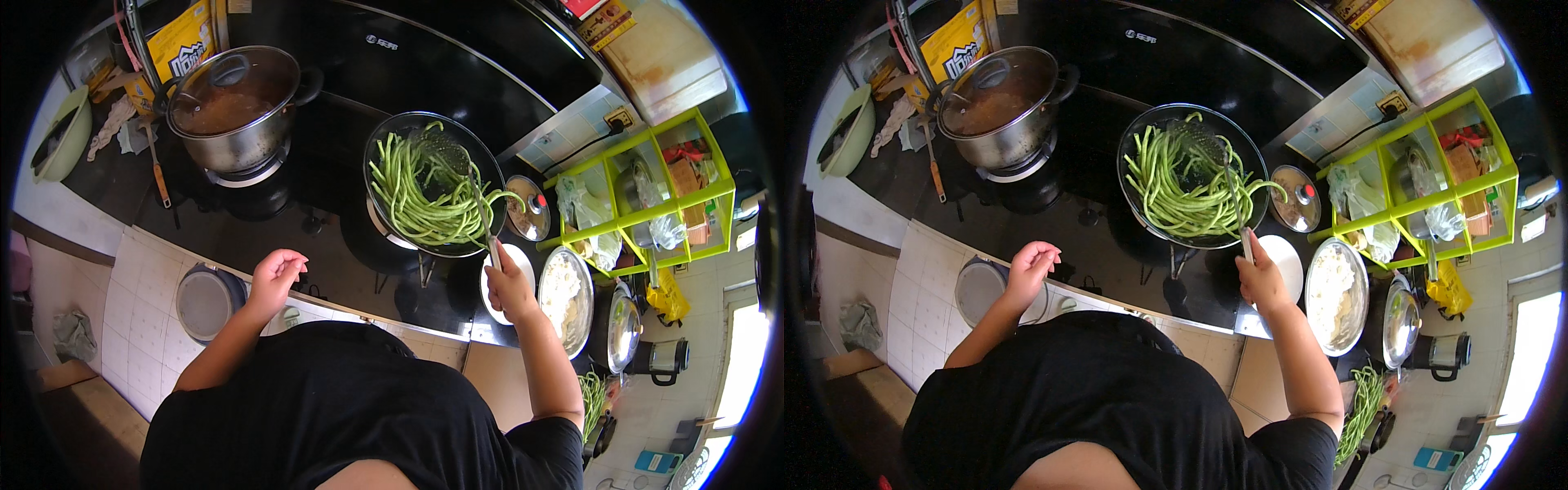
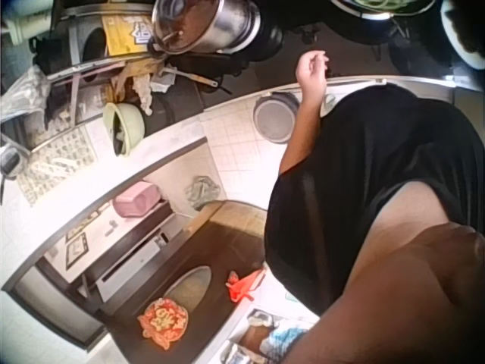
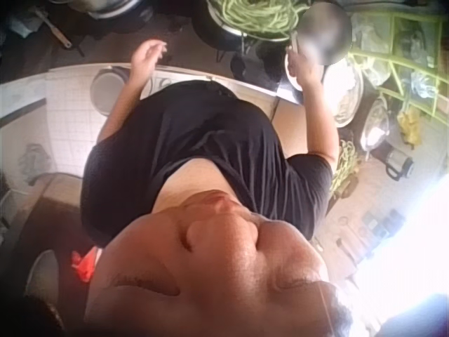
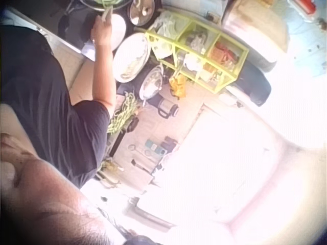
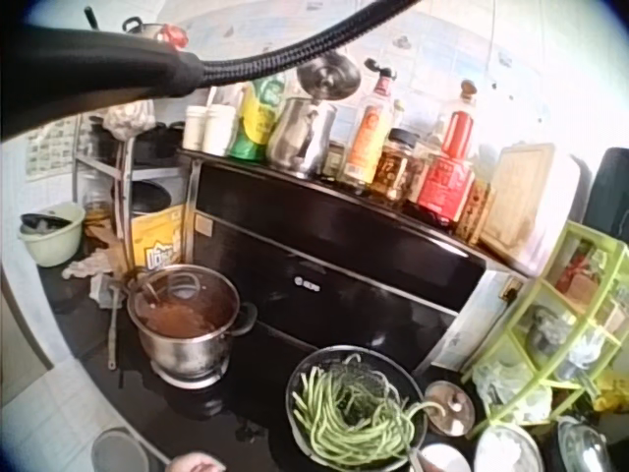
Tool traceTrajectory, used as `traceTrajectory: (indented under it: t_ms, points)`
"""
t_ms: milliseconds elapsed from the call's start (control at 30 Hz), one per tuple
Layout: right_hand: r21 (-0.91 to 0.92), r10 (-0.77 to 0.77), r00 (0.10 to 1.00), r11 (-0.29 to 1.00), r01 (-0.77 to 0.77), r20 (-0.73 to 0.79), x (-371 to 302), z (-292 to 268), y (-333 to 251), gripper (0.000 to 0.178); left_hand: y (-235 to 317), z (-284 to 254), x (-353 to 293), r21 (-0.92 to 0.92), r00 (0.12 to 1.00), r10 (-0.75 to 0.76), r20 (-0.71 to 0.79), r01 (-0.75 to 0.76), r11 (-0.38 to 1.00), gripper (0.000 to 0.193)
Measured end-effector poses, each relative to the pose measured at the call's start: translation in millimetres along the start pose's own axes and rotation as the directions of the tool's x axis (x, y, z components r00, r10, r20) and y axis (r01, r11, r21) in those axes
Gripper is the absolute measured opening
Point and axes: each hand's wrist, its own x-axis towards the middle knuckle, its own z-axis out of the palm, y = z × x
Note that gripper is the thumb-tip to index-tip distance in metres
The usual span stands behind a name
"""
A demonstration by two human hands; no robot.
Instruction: The person washes their hands and then transfers a large pile of long green beans from a cutting board into a wok on the stove. They use a slotted spoon and chopsticks to stir the beans in the wok and cover it with a lid. The person then returns to the cutting board to handle more beans.
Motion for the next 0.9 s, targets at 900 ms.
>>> traceTrajectory:
  t_ms: [900]
  points:
    - [-0.676,-0.54,0.841,0.627,0.387,-0.019,8,0,10,0.061,-2,9,-11,0.018,1.0,-0.007,0.03,0.006,1.0,0.011]
